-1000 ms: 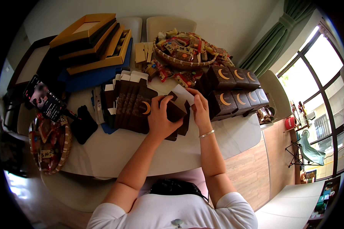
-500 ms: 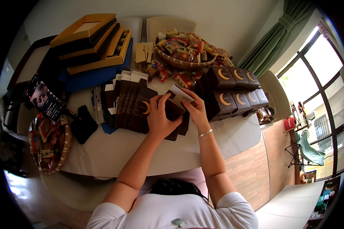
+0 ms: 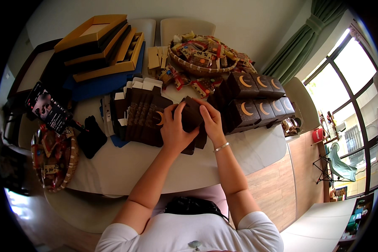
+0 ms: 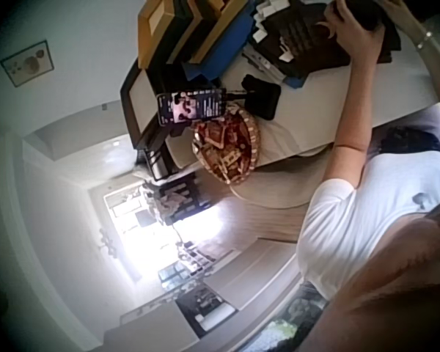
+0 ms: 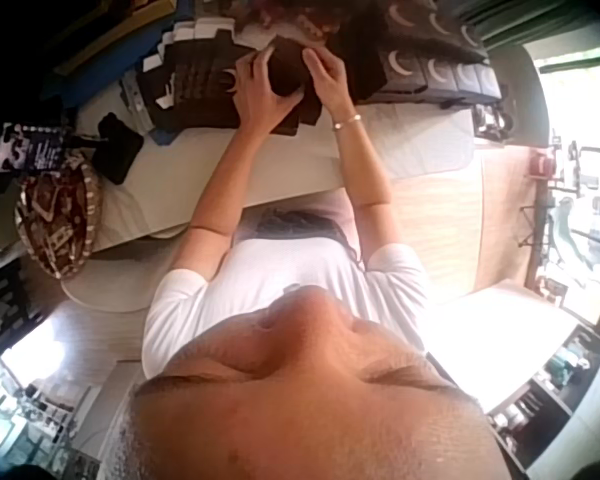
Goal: The person assembles small brown cardboard boxes with a crescent moon design. They fold the flaps of flat-packed box components into shape and stack the finished boxes on the table.
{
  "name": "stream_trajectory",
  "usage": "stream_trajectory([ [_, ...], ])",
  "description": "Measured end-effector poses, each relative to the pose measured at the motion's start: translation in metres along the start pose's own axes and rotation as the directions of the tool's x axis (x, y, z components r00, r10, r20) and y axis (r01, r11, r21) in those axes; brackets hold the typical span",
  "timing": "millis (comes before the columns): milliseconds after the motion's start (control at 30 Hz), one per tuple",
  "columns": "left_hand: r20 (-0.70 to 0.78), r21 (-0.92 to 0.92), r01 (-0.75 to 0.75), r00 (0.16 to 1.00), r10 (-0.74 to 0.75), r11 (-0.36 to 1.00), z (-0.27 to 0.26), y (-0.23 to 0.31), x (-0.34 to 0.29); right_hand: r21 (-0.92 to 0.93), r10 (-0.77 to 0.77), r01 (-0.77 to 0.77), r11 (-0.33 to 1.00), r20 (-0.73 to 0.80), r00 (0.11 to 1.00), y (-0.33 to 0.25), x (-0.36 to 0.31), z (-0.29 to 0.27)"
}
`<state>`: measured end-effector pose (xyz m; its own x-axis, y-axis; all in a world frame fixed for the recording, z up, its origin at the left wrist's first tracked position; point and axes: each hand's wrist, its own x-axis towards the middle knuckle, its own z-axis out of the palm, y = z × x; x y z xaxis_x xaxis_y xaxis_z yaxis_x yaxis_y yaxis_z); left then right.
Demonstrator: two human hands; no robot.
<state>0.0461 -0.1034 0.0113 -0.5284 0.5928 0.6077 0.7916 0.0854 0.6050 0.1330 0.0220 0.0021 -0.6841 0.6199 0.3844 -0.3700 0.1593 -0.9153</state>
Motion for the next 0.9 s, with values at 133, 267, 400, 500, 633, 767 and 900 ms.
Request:
stream_trajectory([
  [133,0.002,0.011,-0.003,1.0,0.003,1.0,0.0,0.0,0.0,-0.03,-0.025,0.024,0.999,-0.041,0.999,0.002,0.001,0.0],
  [267,-0.005,0.044,-0.005,1.0,0.005,0.999,0.001,-0.003,-0.001,-0.077,-0.021,0.016,0.997,-0.059,0.998,0.0,0.0,0.001],
  [400,-0.022,0.027,-0.006,1.0,0.007,1.0,0.003,-0.005,0.0,-0.221,-0.121,0.104,0.97,-0.062,0.991,0.005,0.002,0.002],
  [500,-0.028,0.015,0.0,1.0,0.001,1.0,0.003,-0.004,0.0,-0.222,-0.113,0.094,0.97,-0.074,0.991,0.005,0.001,0.002],
  [633,-0.034,0.033,-0.017,0.999,0.018,0.999,0.003,-0.004,0.0,-0.228,-0.145,0.124,0.966,-0.077,0.986,0.004,0.001,0.003],
  [767,-0.015,0.07,-0.014,1.0,0.015,0.997,0.005,-0.007,-0.001,-0.264,-0.192,0.167,0.95,-0.073,0.979,0.001,0.001,0.006],
  [900,-0.017,0.072,0.0,1.0,0.001,0.997,0.003,-0.007,-0.001,-0.358,-0.226,0.182,0.916,-0.085,0.97,-0.002,0.0,0.012],
])
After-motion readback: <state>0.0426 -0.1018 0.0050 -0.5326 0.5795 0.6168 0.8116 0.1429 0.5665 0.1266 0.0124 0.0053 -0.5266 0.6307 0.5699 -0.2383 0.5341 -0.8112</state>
